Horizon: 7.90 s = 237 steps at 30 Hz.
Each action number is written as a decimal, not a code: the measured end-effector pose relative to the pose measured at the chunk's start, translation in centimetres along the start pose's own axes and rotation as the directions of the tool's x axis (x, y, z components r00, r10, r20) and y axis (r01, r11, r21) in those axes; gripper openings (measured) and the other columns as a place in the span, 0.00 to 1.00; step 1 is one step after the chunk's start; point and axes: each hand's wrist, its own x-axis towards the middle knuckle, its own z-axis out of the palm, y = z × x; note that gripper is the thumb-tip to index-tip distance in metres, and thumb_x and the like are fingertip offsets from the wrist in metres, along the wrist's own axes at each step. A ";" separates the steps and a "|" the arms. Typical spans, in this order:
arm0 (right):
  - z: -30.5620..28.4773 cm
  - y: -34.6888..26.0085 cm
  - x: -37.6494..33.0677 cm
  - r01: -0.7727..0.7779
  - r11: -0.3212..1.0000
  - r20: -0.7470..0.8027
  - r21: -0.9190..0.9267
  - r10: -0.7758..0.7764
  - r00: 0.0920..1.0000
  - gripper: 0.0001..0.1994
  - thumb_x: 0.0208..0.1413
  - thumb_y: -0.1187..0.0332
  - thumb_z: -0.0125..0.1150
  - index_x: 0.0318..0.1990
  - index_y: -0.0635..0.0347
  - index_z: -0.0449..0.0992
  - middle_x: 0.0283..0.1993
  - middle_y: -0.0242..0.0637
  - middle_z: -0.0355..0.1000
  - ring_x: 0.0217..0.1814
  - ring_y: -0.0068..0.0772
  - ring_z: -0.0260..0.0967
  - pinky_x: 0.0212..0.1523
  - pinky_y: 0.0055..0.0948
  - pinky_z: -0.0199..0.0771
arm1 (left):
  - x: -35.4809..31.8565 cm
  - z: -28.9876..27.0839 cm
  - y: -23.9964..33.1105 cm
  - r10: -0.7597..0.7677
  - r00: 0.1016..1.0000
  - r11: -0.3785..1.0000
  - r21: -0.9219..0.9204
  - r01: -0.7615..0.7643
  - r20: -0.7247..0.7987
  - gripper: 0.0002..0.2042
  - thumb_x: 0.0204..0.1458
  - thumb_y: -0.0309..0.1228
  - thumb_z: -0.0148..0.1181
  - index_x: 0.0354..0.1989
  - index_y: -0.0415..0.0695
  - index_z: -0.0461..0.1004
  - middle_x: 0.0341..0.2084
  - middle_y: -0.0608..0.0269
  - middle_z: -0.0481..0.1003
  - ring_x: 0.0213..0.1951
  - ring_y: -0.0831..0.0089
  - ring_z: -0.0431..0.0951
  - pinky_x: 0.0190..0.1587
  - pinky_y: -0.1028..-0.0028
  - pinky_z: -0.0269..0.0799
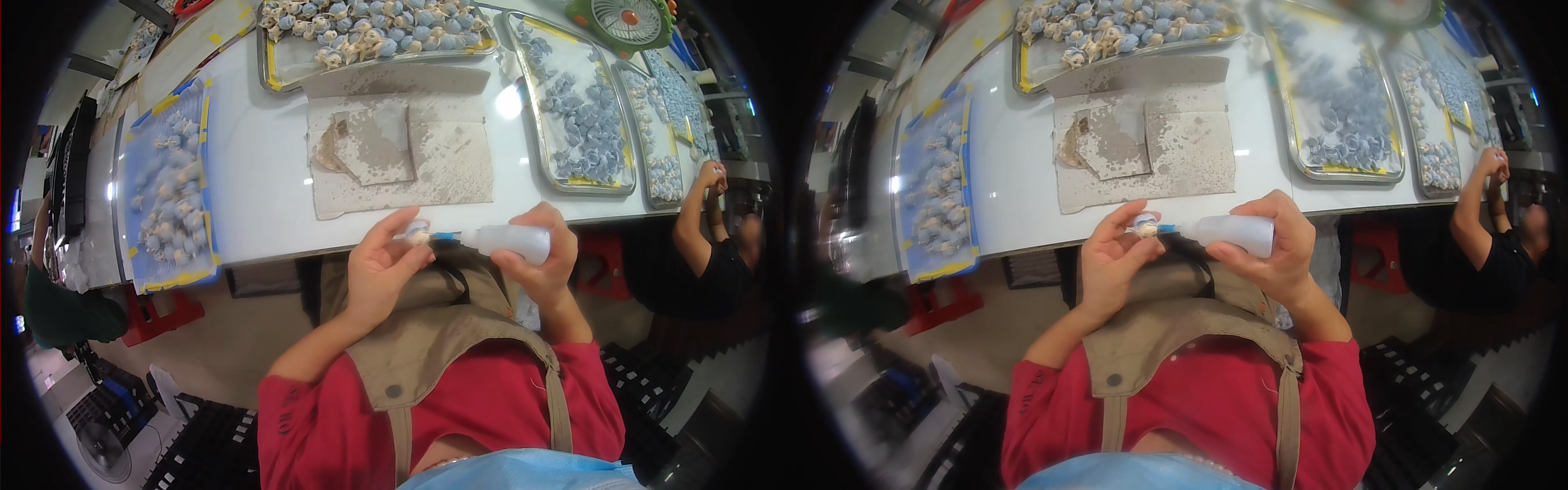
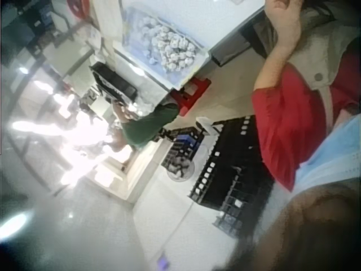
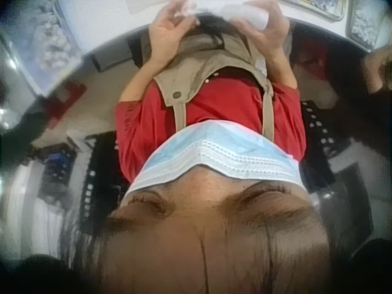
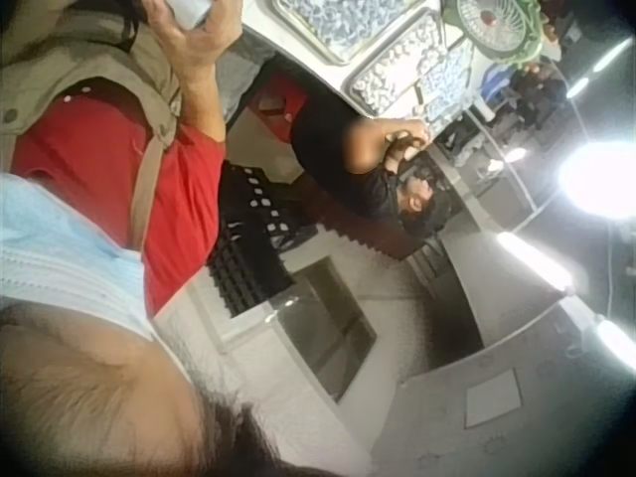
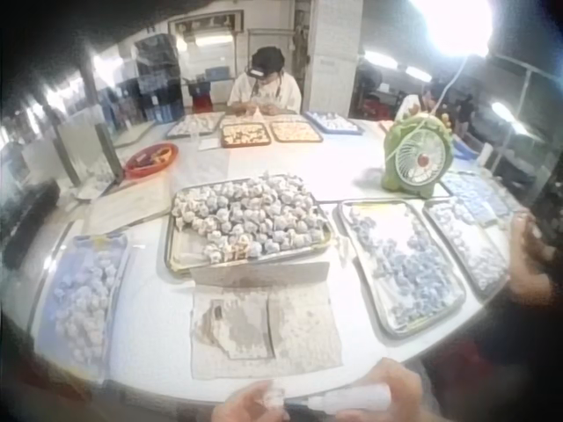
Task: The person repeatedly picks small blue and white objects from a tray, applies a small amount of liquid from a squeeze bottle, and places the treated items into a plastic container. The process is repetitive and involves handling many small items one at a time.
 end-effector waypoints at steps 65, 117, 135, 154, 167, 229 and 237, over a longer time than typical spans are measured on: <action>-6.3 11.3 11.3 0.158 0.639 -0.022 -0.753 -0.265 0.964 0.13 0.42 0.78 0.58 0.40 0.59 0.75 0.38 0.41 0.73 0.41 0.43 0.67 0.43 0.33 0.65 | 1.5 0.7 0.2 -0.010 0.981 0.998 -0.059 0.022 0.194 0.16 0.50 0.18 0.55 0.48 0.38 0.63 0.45 0.53 0.70 0.39 0.72 0.74 0.45 0.75 0.71; 4.2 1.6 -0.1 0.275 0.961 -0.037 -0.030 -0.276 0.960 0.17 0.35 0.80 0.69 0.38 0.63 0.74 0.35 0.39 0.71 0.33 0.33 0.67 0.33 0.28 0.68 | 0.3 1.7 -0.5 0.354 0.930 0.853 0.374 -0.364 0.095 0.15 0.52 0.22 0.57 0.48 0.33 0.69 0.39 0.60 0.74 0.38 0.79 0.73 0.42 0.80 0.70; 3.6 1.3 -0.1 -0.457 0.541 0.513 0.706 0.054 0.857 0.22 0.53 0.77 0.56 0.57 0.66 0.62 0.50 0.38 0.67 0.52 0.25 0.64 0.53 0.26 0.65 | -0.3 0.7 1.0 0.254 0.931 0.877 0.345 -0.336 0.262 0.18 0.45 0.25 0.65 0.47 0.38 0.73 0.42 0.57 0.75 0.41 0.77 0.74 0.42 0.80 0.69; 3.2 0.1 0.7 -0.607 0.378 0.631 0.699 0.073 0.772 0.20 0.50 0.80 0.59 0.52 0.66 0.66 0.48 0.39 0.70 0.50 0.24 0.67 0.50 0.23 0.67 | 0.1 1.4 2.0 0.354 0.831 0.692 0.477 -0.542 0.430 0.14 0.47 0.27 0.61 0.44 0.40 0.74 0.41 0.52 0.75 0.37 0.69 0.79 0.39 0.79 0.72; 3.2 0.4 0.6 -0.611 0.377 0.627 0.696 0.095 0.773 0.20 0.51 0.78 0.59 0.53 0.66 0.65 0.50 0.38 0.68 0.51 0.23 0.65 0.52 0.24 0.65 | 0.3 0.9 1.5 0.276 0.871 0.748 0.479 -0.460 0.406 0.14 0.49 0.27 0.60 0.44 0.38 0.73 0.42 0.52 0.75 0.38 0.71 0.78 0.40 0.79 0.71; 4.2 6.8 7.2 -0.005 0.960 -0.050 -0.280 -0.009 0.999 0.19 0.47 0.67 0.62 0.47 0.62 0.69 0.43 0.45 0.69 0.44 0.43 0.66 0.43 0.34 0.66 | 21.4 -7.1 15.7 0.459 0.845 -0.091 0.961 -0.261 0.273 0.15 0.38 0.30 0.60 0.37 0.39 0.75 0.22 0.63 0.71 0.29 0.72 0.76 0.33 0.74 0.70; 3.8 6.6 6.1 -0.046 0.973 0.041 -0.224 0.057 0.998 0.17 0.43 0.67 0.65 0.41 0.63 0.70 0.33 0.42 0.71 0.36 0.43 0.69 0.37 0.33 0.68 | 6.8 -2.6 8.8 0.254 0.967 0.942 0.236 -0.240 -0.030 0.18 0.47 0.23 0.59 0.47 0.37 0.65 0.40 0.56 0.72 0.41 0.67 0.76 0.42 0.76 0.71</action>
